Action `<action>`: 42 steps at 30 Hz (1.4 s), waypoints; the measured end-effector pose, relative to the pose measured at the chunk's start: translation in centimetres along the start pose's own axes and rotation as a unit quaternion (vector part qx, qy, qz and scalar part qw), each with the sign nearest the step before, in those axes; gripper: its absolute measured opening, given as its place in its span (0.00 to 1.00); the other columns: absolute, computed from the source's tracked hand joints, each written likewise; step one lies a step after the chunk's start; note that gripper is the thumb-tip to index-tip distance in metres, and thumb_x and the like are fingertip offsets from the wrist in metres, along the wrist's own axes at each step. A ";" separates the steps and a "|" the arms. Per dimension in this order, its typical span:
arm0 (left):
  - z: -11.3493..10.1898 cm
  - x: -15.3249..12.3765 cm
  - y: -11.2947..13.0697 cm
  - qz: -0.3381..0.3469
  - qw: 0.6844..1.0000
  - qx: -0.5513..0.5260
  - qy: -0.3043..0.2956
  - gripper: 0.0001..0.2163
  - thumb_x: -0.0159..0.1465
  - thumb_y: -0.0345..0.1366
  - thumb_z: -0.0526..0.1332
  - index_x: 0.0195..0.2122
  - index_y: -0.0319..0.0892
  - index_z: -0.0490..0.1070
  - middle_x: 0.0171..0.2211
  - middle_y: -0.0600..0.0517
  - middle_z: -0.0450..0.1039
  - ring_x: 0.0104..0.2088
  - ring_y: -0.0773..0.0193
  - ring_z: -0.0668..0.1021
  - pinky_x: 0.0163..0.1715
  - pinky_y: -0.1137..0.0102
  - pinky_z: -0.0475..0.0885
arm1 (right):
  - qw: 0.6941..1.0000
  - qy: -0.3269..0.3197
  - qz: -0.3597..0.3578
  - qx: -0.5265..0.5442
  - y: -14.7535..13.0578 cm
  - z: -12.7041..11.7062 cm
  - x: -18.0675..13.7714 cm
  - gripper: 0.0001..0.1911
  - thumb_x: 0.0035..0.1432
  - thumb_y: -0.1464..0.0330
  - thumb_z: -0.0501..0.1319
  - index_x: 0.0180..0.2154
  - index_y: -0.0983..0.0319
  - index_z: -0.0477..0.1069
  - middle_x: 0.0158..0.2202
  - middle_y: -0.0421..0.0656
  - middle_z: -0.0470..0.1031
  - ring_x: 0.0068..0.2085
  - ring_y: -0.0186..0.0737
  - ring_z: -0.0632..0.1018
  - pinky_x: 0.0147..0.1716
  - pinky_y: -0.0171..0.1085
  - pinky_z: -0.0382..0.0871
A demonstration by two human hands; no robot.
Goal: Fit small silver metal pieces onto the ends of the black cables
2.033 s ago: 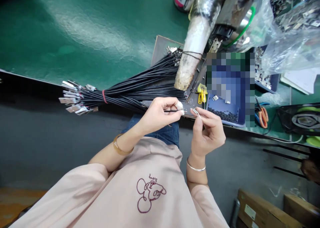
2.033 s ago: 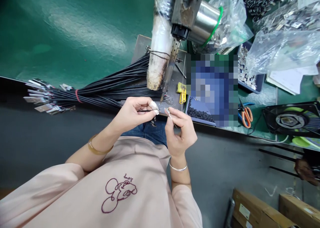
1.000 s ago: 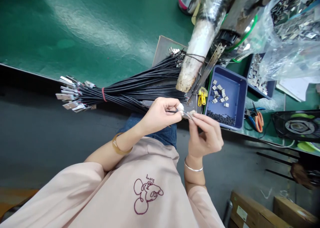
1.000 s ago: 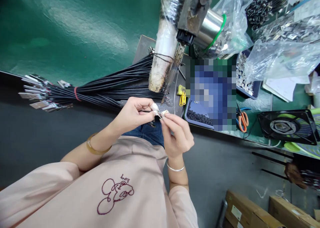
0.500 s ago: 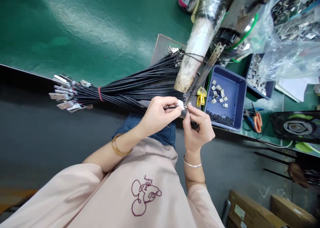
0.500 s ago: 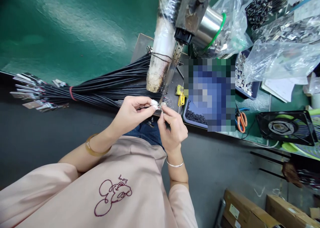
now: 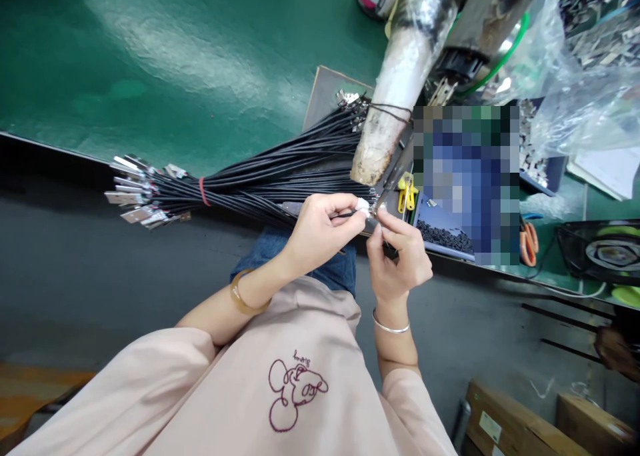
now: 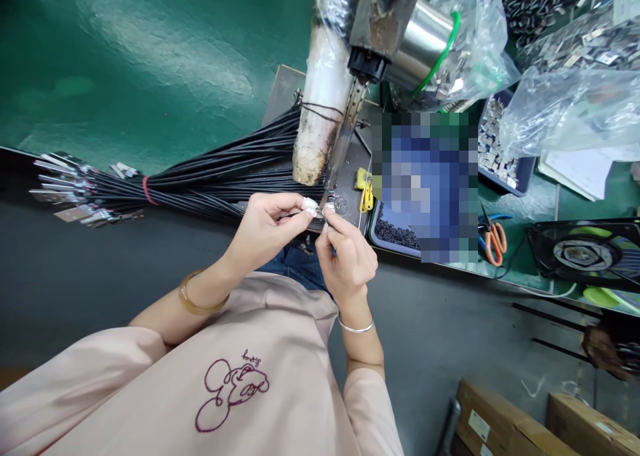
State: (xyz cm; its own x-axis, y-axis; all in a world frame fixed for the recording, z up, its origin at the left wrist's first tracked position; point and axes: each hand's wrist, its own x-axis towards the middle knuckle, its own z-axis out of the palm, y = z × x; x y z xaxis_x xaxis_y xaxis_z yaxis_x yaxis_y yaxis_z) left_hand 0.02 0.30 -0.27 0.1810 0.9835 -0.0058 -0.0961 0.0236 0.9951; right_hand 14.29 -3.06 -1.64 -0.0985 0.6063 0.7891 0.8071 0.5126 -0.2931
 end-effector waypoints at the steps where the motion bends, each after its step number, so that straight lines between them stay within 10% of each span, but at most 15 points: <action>1: 0.0 0.0 0.0 -0.001 1.000 -0.004 -0.002 0.07 0.60 0.32 0.61 0.27 0.36 0.73 0.22 0.55 0.63 0.23 0.73 0.60 0.21 0.76 0.55 | 1.000 0.001 0.000 -0.004 0.0 0.0 0.0 0.10 0.58 0.79 0.66 0.37 0.60 0.69 0.41 0.44 0.84 0.40 0.35 0.85 0.42 0.30 0.80; 42: 0.0 -0.1 0.8 -0.018 1.000 0.026 -0.004 0.08 0.57 0.30 0.59 0.21 0.37 0.67 0.20 0.58 0.53 0.23 0.74 0.54 0.20 0.74 0.49 | 0.999 -0.015 -0.027 -0.033 -0.3 -0.3 0.0 0.10 0.58 0.77 0.68 0.36 0.58 0.71 0.42 0.43 0.84 0.39 0.37 0.85 0.40 0.32 0.82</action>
State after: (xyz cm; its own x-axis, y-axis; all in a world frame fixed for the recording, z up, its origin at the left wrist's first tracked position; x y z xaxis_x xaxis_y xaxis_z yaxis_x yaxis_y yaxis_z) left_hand -0.06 0.21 0.57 0.1913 0.9807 -0.0414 -0.0393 0.0498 0.9980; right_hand 14.25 -3.41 -1.43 -0.1602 0.5978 0.7855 0.8365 0.5047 -0.2135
